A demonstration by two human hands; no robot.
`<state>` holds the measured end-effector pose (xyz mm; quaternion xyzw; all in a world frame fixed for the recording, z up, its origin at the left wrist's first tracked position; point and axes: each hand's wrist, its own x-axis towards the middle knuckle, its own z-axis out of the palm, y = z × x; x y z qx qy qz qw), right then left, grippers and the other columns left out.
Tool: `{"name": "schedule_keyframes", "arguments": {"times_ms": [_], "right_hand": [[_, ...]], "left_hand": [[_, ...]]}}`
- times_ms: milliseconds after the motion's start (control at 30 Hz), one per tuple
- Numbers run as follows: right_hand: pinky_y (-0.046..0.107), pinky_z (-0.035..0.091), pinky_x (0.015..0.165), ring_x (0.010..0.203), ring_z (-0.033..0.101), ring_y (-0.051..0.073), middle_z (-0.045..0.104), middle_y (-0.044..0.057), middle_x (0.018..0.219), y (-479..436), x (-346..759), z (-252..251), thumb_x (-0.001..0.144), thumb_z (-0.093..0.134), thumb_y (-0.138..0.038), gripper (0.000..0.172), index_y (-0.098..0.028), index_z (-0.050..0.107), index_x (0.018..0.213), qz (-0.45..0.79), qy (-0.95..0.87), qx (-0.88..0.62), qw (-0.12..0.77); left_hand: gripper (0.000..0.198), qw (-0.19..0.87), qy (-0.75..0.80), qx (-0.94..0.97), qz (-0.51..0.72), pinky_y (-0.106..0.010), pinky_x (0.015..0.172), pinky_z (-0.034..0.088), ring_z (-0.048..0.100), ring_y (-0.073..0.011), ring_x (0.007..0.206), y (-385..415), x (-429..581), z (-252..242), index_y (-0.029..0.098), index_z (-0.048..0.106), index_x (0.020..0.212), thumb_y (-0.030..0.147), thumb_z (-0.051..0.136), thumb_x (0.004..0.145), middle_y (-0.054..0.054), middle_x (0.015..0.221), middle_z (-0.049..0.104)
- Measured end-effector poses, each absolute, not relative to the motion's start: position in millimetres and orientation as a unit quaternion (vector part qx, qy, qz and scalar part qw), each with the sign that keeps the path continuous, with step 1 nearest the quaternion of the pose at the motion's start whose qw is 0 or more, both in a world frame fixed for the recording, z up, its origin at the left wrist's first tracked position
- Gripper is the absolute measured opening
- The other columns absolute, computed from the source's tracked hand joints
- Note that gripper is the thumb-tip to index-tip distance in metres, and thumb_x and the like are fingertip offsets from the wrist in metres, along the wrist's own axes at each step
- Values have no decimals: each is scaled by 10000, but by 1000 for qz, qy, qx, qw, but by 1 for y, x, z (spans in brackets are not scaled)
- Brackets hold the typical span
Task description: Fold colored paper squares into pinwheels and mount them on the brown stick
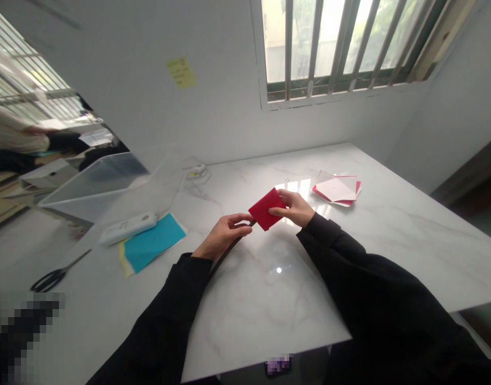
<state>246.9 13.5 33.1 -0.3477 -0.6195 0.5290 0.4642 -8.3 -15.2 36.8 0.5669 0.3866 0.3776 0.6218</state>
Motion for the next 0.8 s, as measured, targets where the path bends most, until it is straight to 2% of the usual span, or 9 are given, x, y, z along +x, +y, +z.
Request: {"name": "schedule_keyframes", "arguments": {"times_ms": [200,333,467,533,567,633,700,800], "right_hand": [[447,619,869,909,757,263,781,91,994,20,249,24,678,913,-400,547,-167,672,1110,569,-581,-363,455],[415,626,850,875,755,244,779,81,951,27,254,15,650,927,-382,576,-163,665,1114,586,-573,-373,435],[385,631,861,900,750,226,772,81,1011,33,254,11,678,924,-383,724,-180,606,1296,597,-570,-374,424],[384,641,852,933,749,226,753,100,1103,34,255,10,729,897,-410,798,-209,529,1408,611,-533,-392,435],[385,648,847,933,749,223,738,109,1134,34,256,9,765,871,-429,782,-217,508,1425,616,-502,-409,449],[391,658,844,892,747,212,722,118,1097,29,259,4,831,811,-456,647,-199,540,1360,606,-439,-454,484],[401,665,849,840,742,212,710,104,965,18,264,-4,846,794,-456,506,-176,600,1221,574,-404,-493,514],[417,675,827,843,747,236,708,91,896,-3,273,-19,783,843,-435,473,-187,637,1129,539,-442,-494,520]], "left_hand": [[417,618,391,579,359,-300,837,502,689,-205,969,-12,-11,37,197,779,1088,289,876,693,-99,1200,745],[438,621,399,620,267,-278,746,485,668,-173,857,-11,-22,42,216,770,1172,345,827,758,-98,1131,752],[399,622,412,628,219,-262,670,458,620,-145,729,-12,-30,42,179,794,1107,397,819,775,-96,997,761],[399,624,421,610,248,-247,649,454,604,-129,706,-11,-30,38,166,797,1077,384,846,746,-94,977,759],[399,624,428,593,275,-238,640,457,597,-120,693,-11,-30,37,155,796,1054,373,862,727,-93,963,757],[401,627,445,542,339,-216,627,472,593,-101,681,-11,-27,33,135,791,1018,341,892,690,-88,940,746],[387,638,457,466,409,-182,610,484,598,-79,676,-13,-23,32,133,781,1004,306,903,680,-70,916,728],[327,664,443,341,496,-147,588,505,608,-59,660,-22,-13,32,159,756,982,271,891,706,-31,864,692]]}}
